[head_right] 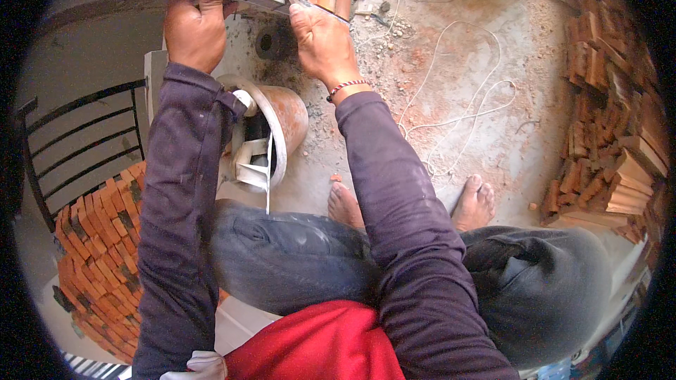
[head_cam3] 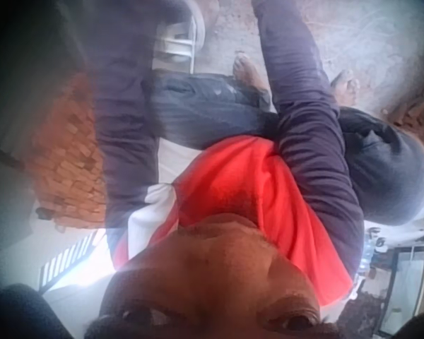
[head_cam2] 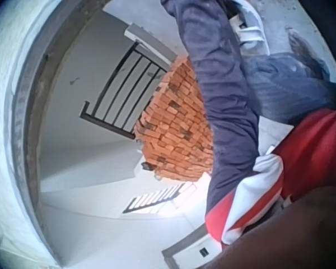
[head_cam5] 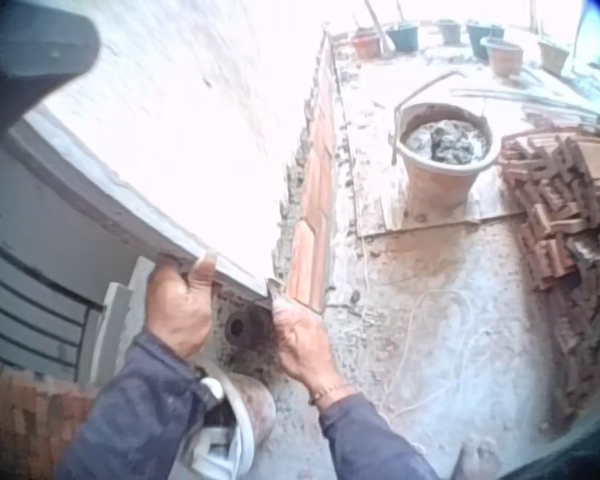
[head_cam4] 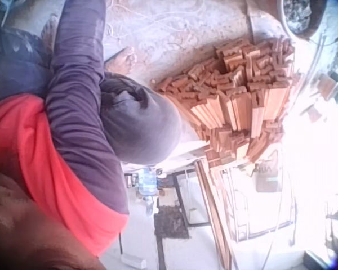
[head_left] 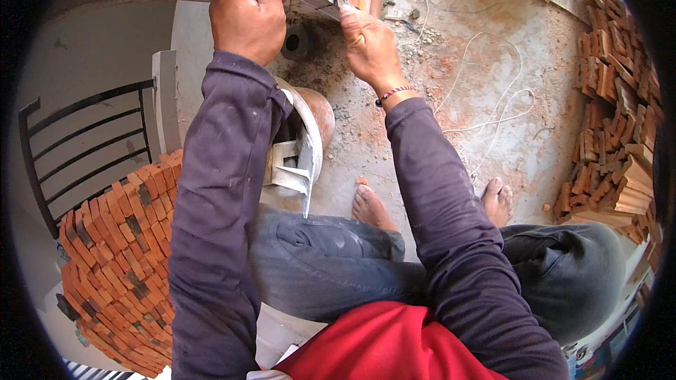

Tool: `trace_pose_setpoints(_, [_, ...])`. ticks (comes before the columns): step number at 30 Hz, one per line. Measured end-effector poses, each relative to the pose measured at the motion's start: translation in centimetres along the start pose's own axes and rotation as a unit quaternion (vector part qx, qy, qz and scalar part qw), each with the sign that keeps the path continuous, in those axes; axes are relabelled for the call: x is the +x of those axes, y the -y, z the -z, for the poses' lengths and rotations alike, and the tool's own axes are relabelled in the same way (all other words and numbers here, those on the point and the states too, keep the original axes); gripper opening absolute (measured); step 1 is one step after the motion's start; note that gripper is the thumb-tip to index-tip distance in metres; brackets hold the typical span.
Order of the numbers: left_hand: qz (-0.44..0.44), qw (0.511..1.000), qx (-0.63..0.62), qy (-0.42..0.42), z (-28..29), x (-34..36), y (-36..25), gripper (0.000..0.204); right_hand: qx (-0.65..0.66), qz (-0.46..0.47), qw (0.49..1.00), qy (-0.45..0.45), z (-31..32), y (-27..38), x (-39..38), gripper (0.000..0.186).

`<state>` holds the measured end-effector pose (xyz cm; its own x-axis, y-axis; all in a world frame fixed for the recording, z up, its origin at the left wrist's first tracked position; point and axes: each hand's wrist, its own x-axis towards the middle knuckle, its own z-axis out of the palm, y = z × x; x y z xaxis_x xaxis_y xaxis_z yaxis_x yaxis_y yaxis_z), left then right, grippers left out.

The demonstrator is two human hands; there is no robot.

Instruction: The person prepares a small handheld blade and uses it to scrape and shape wet concrete along the base of a brick wall.

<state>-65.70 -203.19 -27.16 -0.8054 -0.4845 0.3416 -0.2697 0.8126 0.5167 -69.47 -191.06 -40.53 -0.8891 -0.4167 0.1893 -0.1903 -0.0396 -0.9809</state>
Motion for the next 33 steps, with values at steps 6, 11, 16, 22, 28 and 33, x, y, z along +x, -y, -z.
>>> trace_pose_setpoints(6, [-0.017,0.994,0.107,0.007,0.8,0.0,0.3,0.058,-0.219,-0.074,0.965,0.126,2.0,-3.8,-3.4,0.035])
trace_pose_setpoints(11, [0.062,0.984,0.159,0.044,0.6,0.8,-0.6,0.067,-0.04,-0.049,0.998,0.006,1.5,-1.2,-3.8,0.051])
trace_pose_setpoints(16, [0.033,0.993,0.11,0.019,0.5,0.2,0.3,0.068,0.019,-0.062,0.997,0.029,0.3,0.6,-0.8,0.054])
trace_pose_setpoints(22, [0.002,0.991,0.136,0.014,0.5,0.0,0.0,0.068,0.051,-0.068,0.996,0.037,0.1,0.3,-0.6,0.052])
trace_pose_setpoints(28, [0.0,0.972,0.235,0.005,1.1,0.4,1.2,0.067,0.048,-0.064,0.996,0.035,-0.4,0.4,-0.1,0.055])
trace_pose_setpoints(33, [0.009,0.995,0.099,0.02,0.5,0.0,-0.1,0.064,0.063,-0.036,0.997,0.009,-0.7,0.1,0.1,0.053])
